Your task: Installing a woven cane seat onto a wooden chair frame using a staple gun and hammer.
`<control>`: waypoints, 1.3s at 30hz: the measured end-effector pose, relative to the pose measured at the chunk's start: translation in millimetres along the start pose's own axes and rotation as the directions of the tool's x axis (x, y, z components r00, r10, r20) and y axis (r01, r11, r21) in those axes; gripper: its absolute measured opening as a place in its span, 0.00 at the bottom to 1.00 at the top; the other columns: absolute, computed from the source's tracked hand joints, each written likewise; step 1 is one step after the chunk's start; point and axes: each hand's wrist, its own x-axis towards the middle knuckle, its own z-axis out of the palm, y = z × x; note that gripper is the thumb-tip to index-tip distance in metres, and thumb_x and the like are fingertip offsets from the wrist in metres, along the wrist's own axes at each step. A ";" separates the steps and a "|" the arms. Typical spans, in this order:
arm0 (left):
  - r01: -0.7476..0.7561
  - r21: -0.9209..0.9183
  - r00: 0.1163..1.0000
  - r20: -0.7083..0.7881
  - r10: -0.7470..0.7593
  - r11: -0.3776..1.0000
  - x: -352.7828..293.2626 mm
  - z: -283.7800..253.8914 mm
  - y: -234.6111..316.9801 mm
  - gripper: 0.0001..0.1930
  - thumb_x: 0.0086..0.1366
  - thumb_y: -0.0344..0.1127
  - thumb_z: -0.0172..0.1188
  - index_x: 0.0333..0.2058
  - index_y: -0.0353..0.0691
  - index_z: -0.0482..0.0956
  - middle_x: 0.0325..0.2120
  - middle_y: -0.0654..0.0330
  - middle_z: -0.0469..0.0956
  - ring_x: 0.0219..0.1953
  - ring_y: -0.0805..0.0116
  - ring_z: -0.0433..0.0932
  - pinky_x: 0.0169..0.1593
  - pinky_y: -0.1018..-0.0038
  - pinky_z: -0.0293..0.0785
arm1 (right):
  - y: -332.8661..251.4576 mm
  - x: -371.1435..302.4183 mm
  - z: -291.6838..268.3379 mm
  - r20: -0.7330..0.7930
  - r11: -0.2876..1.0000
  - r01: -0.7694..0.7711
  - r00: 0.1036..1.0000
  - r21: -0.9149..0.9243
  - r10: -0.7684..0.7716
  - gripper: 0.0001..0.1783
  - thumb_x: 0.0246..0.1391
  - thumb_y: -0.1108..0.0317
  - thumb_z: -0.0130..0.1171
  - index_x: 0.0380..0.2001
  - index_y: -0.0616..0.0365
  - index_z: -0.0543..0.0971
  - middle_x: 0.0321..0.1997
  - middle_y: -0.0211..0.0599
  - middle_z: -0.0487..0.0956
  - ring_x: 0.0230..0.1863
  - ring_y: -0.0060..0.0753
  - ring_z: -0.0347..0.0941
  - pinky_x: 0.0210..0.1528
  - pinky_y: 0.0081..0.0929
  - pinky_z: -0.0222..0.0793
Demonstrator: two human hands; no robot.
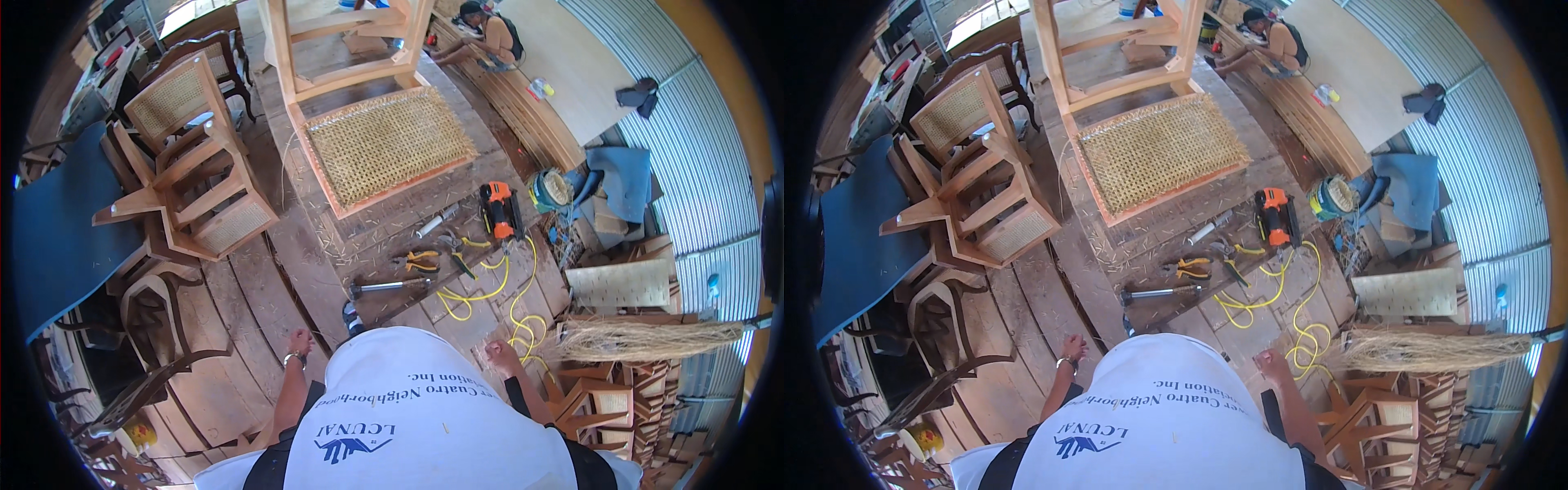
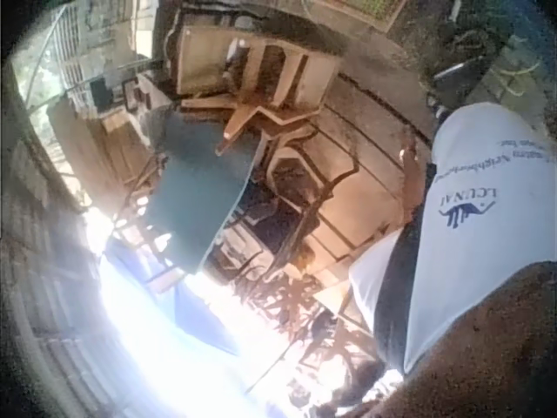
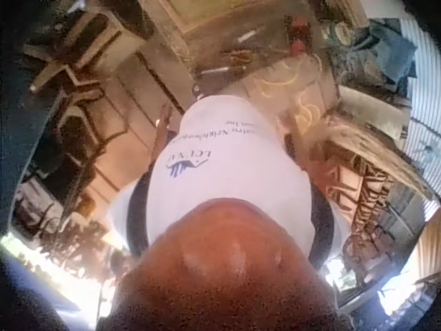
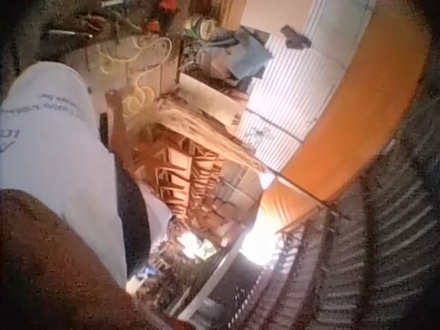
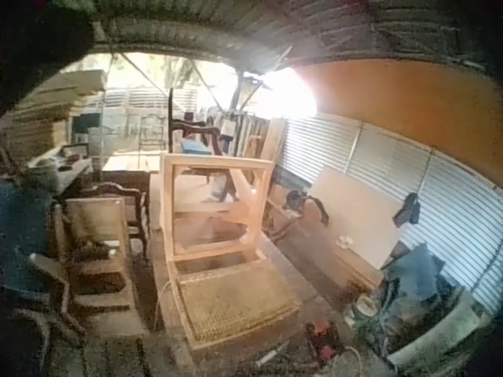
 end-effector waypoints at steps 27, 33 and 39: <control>-0.188 0.489 0.980 0.038 0.194 0.852 -137.6 20.2 35.2 0.17 0.65 0.49 0.60 0.42 0.41 0.79 0.31 0.60 0.81 0.28 0.76 0.79 0.26 0.80 0.69 | 180.3 -59.8 62.9 0.178 0.850 -0.470 0.881 0.236 0.438 0.08 0.58 0.65 0.57 0.30 0.59 0.75 0.21 0.34 0.75 0.20 0.26 0.72 0.21 0.27 0.68; -0.334 0.926 0.943 0.328 0.062 0.176 -52.4 -47.1 -17.8 0.20 0.65 0.48 0.52 0.39 0.38 0.83 0.32 0.49 0.83 0.40 0.54 0.83 0.46 0.62 0.76 | 88.0 -38.3 99.7 -0.224 0.899 -0.131 0.944 0.417 0.242 0.13 0.58 0.63 0.59 0.41 0.61 0.75 0.27 0.33 0.77 0.26 0.24 0.75 0.27 0.25 0.73; -0.232 0.752 0.965 0.258 0.049 0.617 -36.5 -28.0 82.2 0.18 0.65 0.48 0.57 0.37 0.36 0.81 0.33 0.55 0.82 0.33 0.65 0.82 0.38 0.68 0.79 | -128.1 -9.8 130.8 -0.410 0.953 0.286 0.861 -0.100 -0.302 0.24 0.51 0.67 0.64 0.53 0.57 0.74 0.43 0.45 0.77 0.43 0.44 0.74 0.46 0.34 0.72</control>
